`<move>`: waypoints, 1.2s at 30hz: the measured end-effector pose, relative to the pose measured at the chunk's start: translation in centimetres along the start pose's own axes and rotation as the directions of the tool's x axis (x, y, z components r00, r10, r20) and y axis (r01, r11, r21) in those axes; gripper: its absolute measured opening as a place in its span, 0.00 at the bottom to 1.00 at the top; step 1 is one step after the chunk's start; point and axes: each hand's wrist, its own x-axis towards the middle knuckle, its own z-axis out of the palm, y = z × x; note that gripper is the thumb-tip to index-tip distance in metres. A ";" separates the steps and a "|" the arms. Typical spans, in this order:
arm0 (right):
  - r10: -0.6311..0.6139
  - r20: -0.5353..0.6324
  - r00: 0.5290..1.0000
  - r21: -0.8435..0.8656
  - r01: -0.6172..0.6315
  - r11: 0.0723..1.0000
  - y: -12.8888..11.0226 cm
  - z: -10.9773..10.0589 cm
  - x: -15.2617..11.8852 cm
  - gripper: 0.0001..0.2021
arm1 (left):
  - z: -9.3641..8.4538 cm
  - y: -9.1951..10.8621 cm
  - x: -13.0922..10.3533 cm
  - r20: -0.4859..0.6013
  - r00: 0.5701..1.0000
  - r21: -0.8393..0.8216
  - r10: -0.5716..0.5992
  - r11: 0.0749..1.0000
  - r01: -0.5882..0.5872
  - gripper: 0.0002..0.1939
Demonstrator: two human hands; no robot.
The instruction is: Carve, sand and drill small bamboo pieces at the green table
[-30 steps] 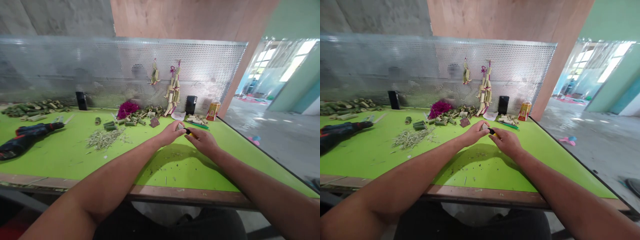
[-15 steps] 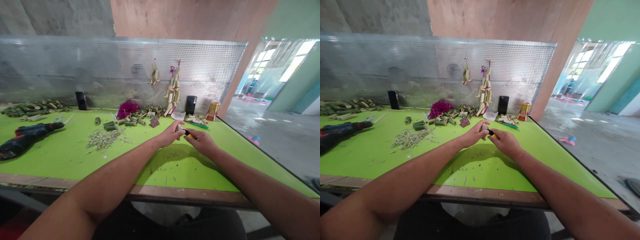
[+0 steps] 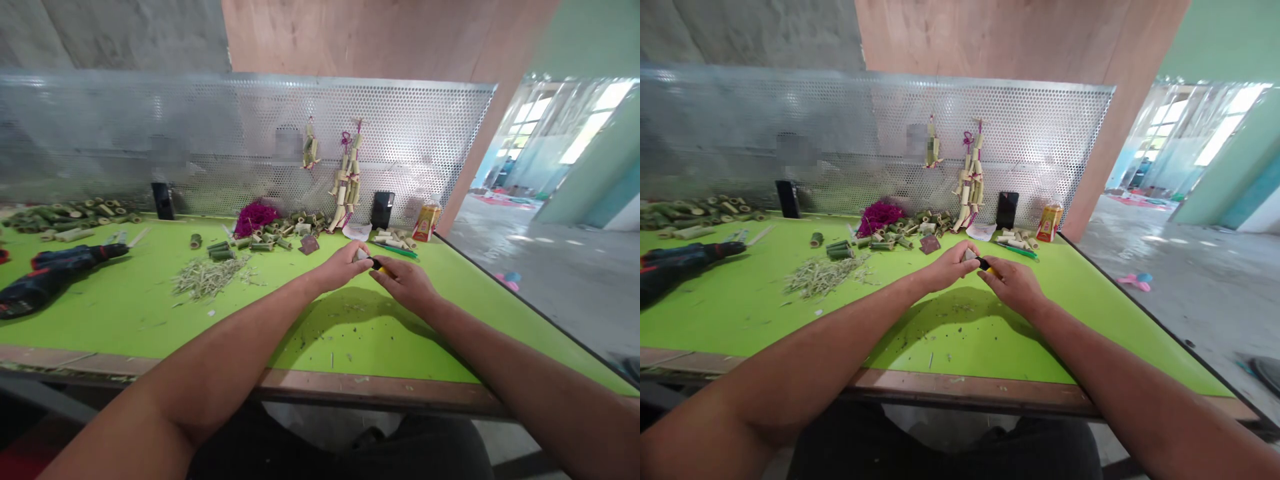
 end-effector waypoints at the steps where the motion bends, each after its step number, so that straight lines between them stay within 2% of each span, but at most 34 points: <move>1: 0.003 -0.005 1.000 0.005 -0.003 1.000 0.0 0.0 0.0 0.23 | 0.0 0.0 0.0 -0.007 1.000 0.009 -0.001 1.000 0.001 0.16; 6: 0.036 -0.025 0.999 0.051 -0.034 0.998 0.1 0.2 0.0 0.23 | 0.3 -0.3 0.0 -0.035 0.999 -0.016 0.002 1.000 -0.003 0.19; 10: 0.010 0.027 1.000 0.052 -0.012 0.999 0.1 0.2 0.1 0.23 | 0.5 -0.7 -0.1 0.036 0.999 -0.194 -0.028 0.980 0.035 0.21; 13: 0.007 0.046 0.999 0.059 -0.010 0.998 0.2 0.4 0.1 0.23 | 0.5 -1.0 -0.2 0.066 0.997 -0.243 -0.025 0.969 0.041 0.24; 17: 0.008 0.033 0.999 0.083 -0.011 0.997 0.3 0.4 0.1 0.22 | 0.4 -1.0 -0.1 0.048 0.999 -0.239 0.010 0.971 0.002 0.24; 22: 0.013 0.040 0.999 0.078 -0.016 0.997 0.1 0.1 0.0 0.23 | 0.4 -0.5 -0.1 0.061 0.998 -0.215 -0.022 0.976 0.035 0.20; 26: 0.013 0.028 1.000 0.049 -0.014 0.999 0.0 -0.1 0.0 0.23 | 0.2 0.0 0.0 0.013 1.000 -0.095 -0.013 0.995 0.014 0.15; 31: 0.016 0.002 1.000 0.055 -0.016 0.998 0.3 0.2 0.1 0.23 | 0.2 0.1 0.1 -0.080 0.996 0.066 0.034 0.997 -0.028 0.15; 33: 0.021 -0.005 1.000 0.090 -0.020 0.996 0.5 0.3 0.2 0.23 | 0.3 -0.1 0.1 -0.090 0.996 0.043 0.027 0.999 -0.024 0.16; 36: 0.027 0.014 1.000 0.093 -0.028 0.995 0.5 0.4 0.2 0.23 | 0.6 -0.4 0.1 -0.039 0.999 -0.139 -0.022 0.990 0.016 0.21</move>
